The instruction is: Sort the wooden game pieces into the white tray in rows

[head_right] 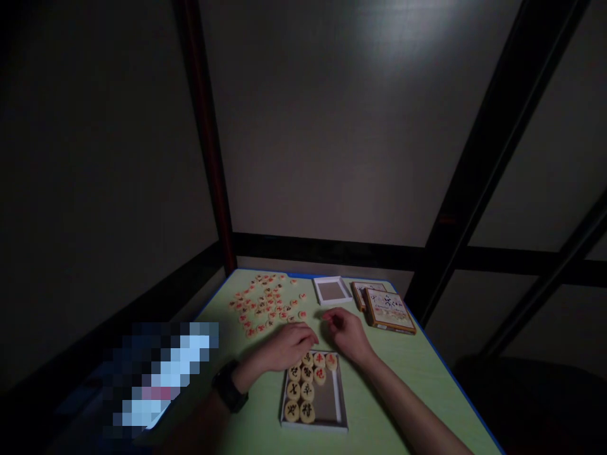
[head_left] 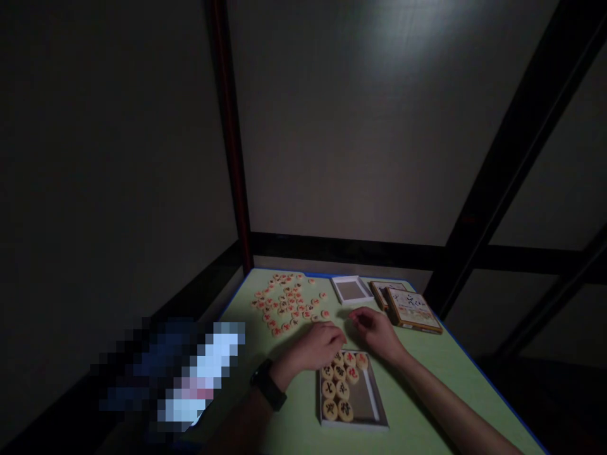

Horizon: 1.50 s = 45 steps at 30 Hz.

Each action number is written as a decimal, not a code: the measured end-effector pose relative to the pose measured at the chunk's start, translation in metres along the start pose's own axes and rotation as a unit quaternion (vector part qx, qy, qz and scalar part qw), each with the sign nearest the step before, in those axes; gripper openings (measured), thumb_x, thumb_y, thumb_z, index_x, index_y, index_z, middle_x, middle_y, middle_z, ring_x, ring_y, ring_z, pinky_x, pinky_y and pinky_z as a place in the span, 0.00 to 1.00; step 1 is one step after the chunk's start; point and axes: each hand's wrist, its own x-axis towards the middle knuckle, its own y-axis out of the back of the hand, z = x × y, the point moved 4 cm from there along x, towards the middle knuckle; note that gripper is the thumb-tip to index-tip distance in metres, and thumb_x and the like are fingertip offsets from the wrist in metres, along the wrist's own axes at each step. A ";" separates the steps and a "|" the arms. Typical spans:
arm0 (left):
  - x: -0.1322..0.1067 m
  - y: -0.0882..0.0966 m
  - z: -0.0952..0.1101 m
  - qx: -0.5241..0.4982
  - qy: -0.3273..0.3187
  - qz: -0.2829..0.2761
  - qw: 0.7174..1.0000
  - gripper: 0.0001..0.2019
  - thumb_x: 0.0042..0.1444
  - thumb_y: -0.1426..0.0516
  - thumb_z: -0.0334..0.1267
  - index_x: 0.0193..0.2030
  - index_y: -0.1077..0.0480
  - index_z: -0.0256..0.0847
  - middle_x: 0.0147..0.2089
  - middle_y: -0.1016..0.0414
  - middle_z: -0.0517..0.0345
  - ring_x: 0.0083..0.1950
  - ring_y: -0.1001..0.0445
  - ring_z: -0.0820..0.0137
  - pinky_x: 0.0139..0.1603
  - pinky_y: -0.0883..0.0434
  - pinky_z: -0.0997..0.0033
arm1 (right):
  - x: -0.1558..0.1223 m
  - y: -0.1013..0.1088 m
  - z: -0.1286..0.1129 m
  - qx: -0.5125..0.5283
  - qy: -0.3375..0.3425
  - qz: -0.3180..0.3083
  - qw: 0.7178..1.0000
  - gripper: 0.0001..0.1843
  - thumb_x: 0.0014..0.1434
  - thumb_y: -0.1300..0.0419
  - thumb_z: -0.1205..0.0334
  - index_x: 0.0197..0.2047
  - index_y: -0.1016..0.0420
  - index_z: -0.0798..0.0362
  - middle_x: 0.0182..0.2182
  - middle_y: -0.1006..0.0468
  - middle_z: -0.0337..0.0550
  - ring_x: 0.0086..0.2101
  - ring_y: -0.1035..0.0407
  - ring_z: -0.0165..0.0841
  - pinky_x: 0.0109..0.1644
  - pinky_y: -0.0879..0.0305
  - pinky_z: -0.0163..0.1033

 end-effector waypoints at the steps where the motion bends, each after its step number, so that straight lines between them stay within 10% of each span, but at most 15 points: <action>1: 0.000 0.003 0.000 -0.001 0.003 0.008 1.000 0.16 0.64 0.52 0.33 0.35 0.24 0.42 0.41 0.20 0.56 0.45 0.25 0.67 0.52 0.31 0.70 | -0.002 -0.001 0.004 -0.002 0.004 0.010 1.000 0.10 0.54 0.44 0.63 0.35 0.23 0.54 0.33 0.18 0.46 0.33 0.24 0.37 0.40 0.27 0.42; 9: -0.007 0.055 -0.025 0.084 0.024 0.123 0.989 0.16 0.68 0.54 0.37 0.40 0.25 0.41 0.43 0.21 0.52 0.47 0.26 0.66 0.53 0.32 0.67 | -0.010 0.003 0.009 -0.064 0.023 0.037 0.997 0.14 0.52 0.47 0.65 0.36 0.21 0.53 0.35 0.18 0.46 0.34 0.25 0.37 0.40 0.29 0.42; 14: -0.032 0.081 -0.060 0.188 0.089 0.071 0.975 0.08 0.63 0.47 0.37 0.40 0.27 0.41 0.44 0.23 0.51 0.49 0.28 0.63 0.56 0.33 0.64 | -0.009 0.001 0.005 -0.073 0.036 0.047 0.996 0.15 0.52 0.48 0.66 0.37 0.21 0.53 0.35 0.19 0.46 0.34 0.26 0.37 0.41 0.29 0.43; 22: -0.069 0.065 -0.079 0.224 0.182 0.006 0.957 0.07 0.60 0.49 0.31 0.36 0.30 0.40 0.46 0.28 0.50 0.43 0.28 0.66 0.48 0.31 0.66 | -0.007 -0.003 0.005 -0.076 0.042 0.050 0.995 0.15 0.52 0.49 0.68 0.37 0.22 0.54 0.35 0.20 0.46 0.34 0.27 0.37 0.42 0.31 0.42; 45: -0.078 0.051 -0.066 0.221 0.163 0.010 0.962 0.09 0.67 0.52 0.33 0.40 0.31 0.37 0.46 0.26 0.46 0.46 0.27 0.63 0.51 0.30 0.63 | 0.004 -0.003 0.015 -0.100 0.028 0.044 0.994 0.14 0.51 0.47 0.68 0.33 0.18 0.54 0.34 0.18 0.48 0.36 0.25 0.39 0.43 0.33 0.40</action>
